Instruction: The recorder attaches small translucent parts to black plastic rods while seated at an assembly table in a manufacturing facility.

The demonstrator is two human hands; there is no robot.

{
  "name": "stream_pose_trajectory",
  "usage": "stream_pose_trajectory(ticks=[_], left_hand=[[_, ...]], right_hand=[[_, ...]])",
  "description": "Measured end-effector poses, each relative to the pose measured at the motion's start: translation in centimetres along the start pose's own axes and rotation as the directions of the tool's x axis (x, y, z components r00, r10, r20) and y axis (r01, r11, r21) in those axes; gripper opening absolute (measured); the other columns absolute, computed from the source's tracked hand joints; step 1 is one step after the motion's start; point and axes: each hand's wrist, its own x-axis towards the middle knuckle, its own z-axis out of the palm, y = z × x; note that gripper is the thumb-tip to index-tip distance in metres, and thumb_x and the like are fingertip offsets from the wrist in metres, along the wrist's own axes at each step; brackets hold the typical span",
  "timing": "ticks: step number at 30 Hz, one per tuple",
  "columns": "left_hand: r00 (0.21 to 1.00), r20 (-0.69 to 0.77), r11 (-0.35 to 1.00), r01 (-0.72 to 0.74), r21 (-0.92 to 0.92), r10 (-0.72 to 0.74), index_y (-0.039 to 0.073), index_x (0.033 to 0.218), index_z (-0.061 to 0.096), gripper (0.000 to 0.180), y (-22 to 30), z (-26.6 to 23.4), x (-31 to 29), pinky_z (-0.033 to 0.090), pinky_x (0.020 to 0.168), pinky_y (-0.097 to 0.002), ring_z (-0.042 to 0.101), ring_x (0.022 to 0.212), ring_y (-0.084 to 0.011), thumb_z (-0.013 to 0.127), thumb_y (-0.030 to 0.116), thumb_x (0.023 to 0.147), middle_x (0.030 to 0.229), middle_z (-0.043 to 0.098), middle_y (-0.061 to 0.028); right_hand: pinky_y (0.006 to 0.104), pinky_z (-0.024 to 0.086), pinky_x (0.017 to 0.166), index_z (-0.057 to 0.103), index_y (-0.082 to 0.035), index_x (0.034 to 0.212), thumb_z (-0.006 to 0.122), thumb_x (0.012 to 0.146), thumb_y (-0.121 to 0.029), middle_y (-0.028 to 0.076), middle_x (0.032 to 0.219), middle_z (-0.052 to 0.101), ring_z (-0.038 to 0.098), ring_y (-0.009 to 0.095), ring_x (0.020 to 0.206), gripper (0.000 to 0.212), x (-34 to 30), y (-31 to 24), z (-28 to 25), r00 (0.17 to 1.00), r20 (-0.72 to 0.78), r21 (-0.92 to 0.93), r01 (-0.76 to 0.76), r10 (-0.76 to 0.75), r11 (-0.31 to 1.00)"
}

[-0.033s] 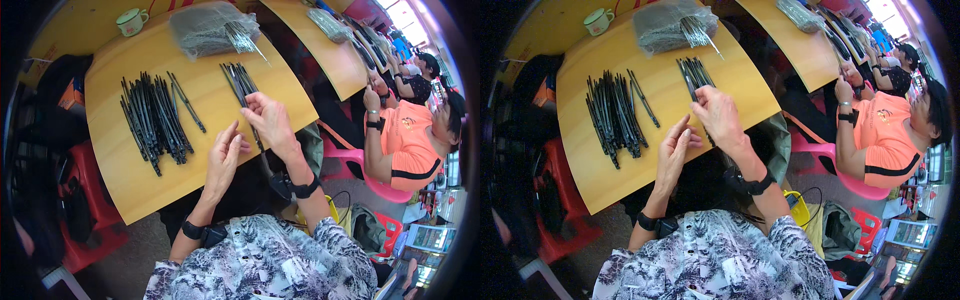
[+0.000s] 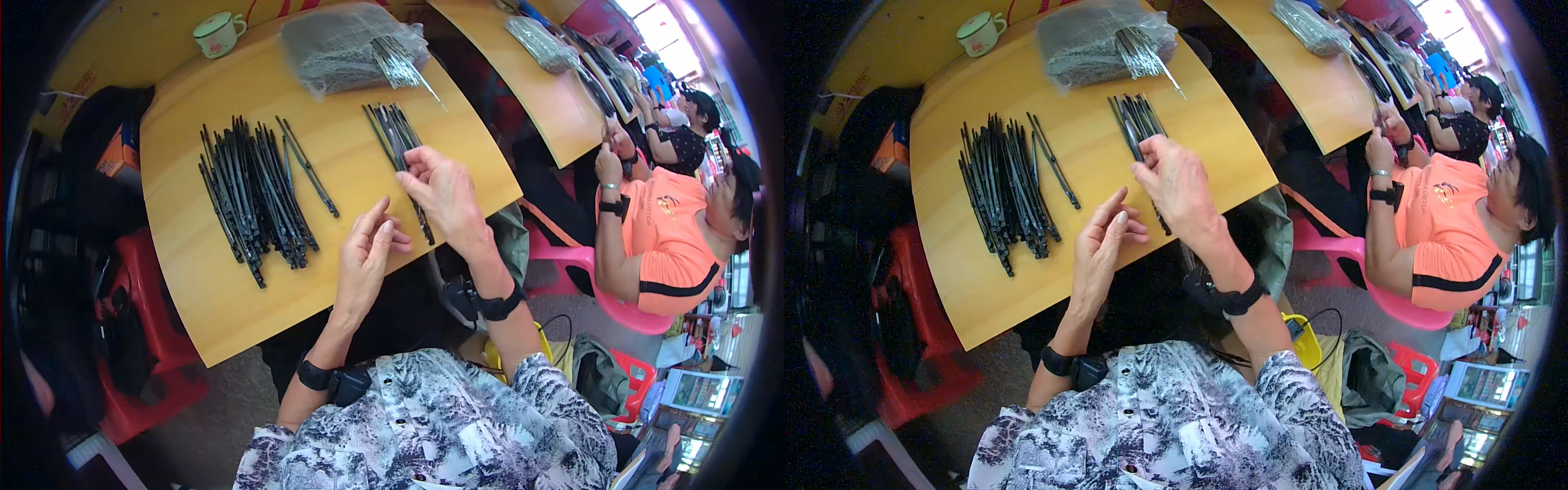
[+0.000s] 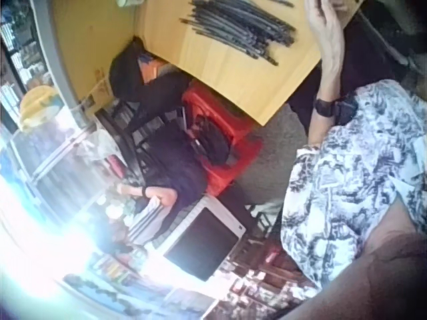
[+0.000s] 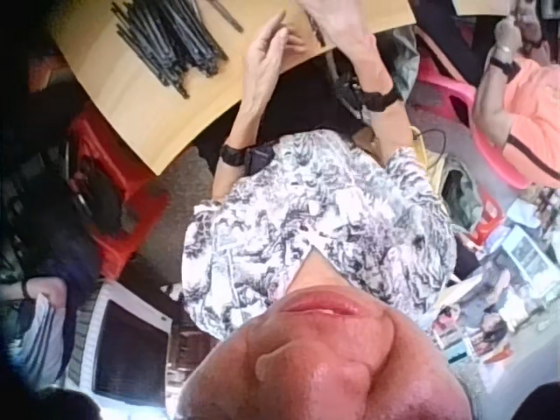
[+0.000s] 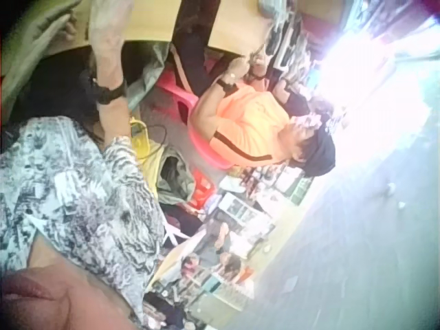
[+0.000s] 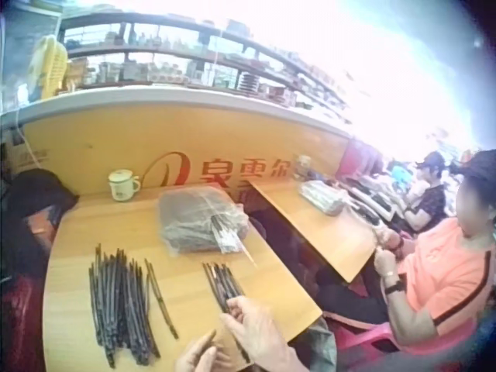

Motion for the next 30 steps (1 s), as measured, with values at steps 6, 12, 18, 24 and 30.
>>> stream_pose_trajectory(ticks=[6, 12, 18, 24, 30], left_hand=[[1.000, 0.010, 0.988, 0.016, -0.151, -0.015, -0.004, 0.127, 0.039, 0.038, -0.1, -0.5, 0.2, 0.048, 0.074, -0.0245, 0.057, 0.080, -0.0132, 0.044, 0.009, 0.092, 0.099, 0.052, -0.0082], [0.999, 0.043, 0.982, 0.026, -0.185, -0.018, -0.004, 0.126, 0.039, 0.037, 0.0, -0.8, 0.3, 0.048, 0.073, -0.0246, 0.057, 0.081, -0.0133, 0.044, 0.009, 0.092, 0.099, 0.052, -0.0083], [0.998, 0.065, 0.981, 0.028, -0.191, -0.015, -0.004, 0.126, 0.039, 0.036, -0.1, -0.9, 0.5, 0.049, 0.073, -0.0245, 0.056, 0.081, -0.0132, 0.043, 0.009, 0.092, 0.098, 0.049, -0.0073], [0.998, 0.058, 0.977, 0.019, -0.214, -0.007, -0.004, 0.124, 0.042, 0.036, 0.2, -1.0, 0.3, 0.048, 0.073, -0.0240, 0.056, 0.081, -0.0126, 0.045, 0.010, 0.092, 0.097, 0.053, -0.0075], [0.973, 0.048, 0.930, -0.200, -0.307, 0.225, -0.004, 0.090, 0.054, 0.032, 0.7, -1.6, -1.0, 0.043, 0.060, -0.0221, 0.053, 0.068, -0.0133, 0.037, 0.023, 0.095, 0.081, 0.052, -0.0083]], right_hand=[[0.0373, 0.048, 0.063, 0.058, 0.003, 0.087, 0.063, 0.072, -0.012, 0.017, 0.073, 0.061, 0.061, 0.030, 0.069, 0.021, 3.3, 0.4, 1.2, 0.999, -0.033, -0.221, 0.024, -0.032, 0.975], [0.0365, 0.045, 0.077, 0.055, -0.001, 0.100, 0.068, 0.072, -0.021, 0.015, 0.095, 0.057, 0.053, 0.030, 0.091, 0.037, 3.3, 0.3, 1.2, 0.998, -0.026, -0.365, 0.045, -0.059, 0.930], [0.0415, 0.037, 0.091, 0.046, -0.008, 0.119, 0.066, 0.074, -0.025, 0.013, 0.120, 0.045, 0.040, 0.032, 0.110, 0.052, 1.3, 1.3, 2.0, 0.991, -0.023, -0.546, 0.097, -0.131, 0.832], [0.0420, 0.038, 0.090, 0.047, -0.009, 0.119, 0.066, 0.074, -0.024, 0.012, 0.120, 0.048, 0.042, 0.031, 0.109, 0.052, 0.4, 1.7, 1.9, 0.978, 0.008, -0.522, 0.184, -0.210, 0.833], [0.0344, 0.042, 0.083, 0.054, -0.005, 0.107, 0.068, 0.071, -0.024, 0.012, 0.107, 0.055, 0.050, 0.028, 0.097, 0.043, 0.3, -1.1, 2.3, 0.909, 0.005, -0.452, 0.374, -0.417, 0.810]])
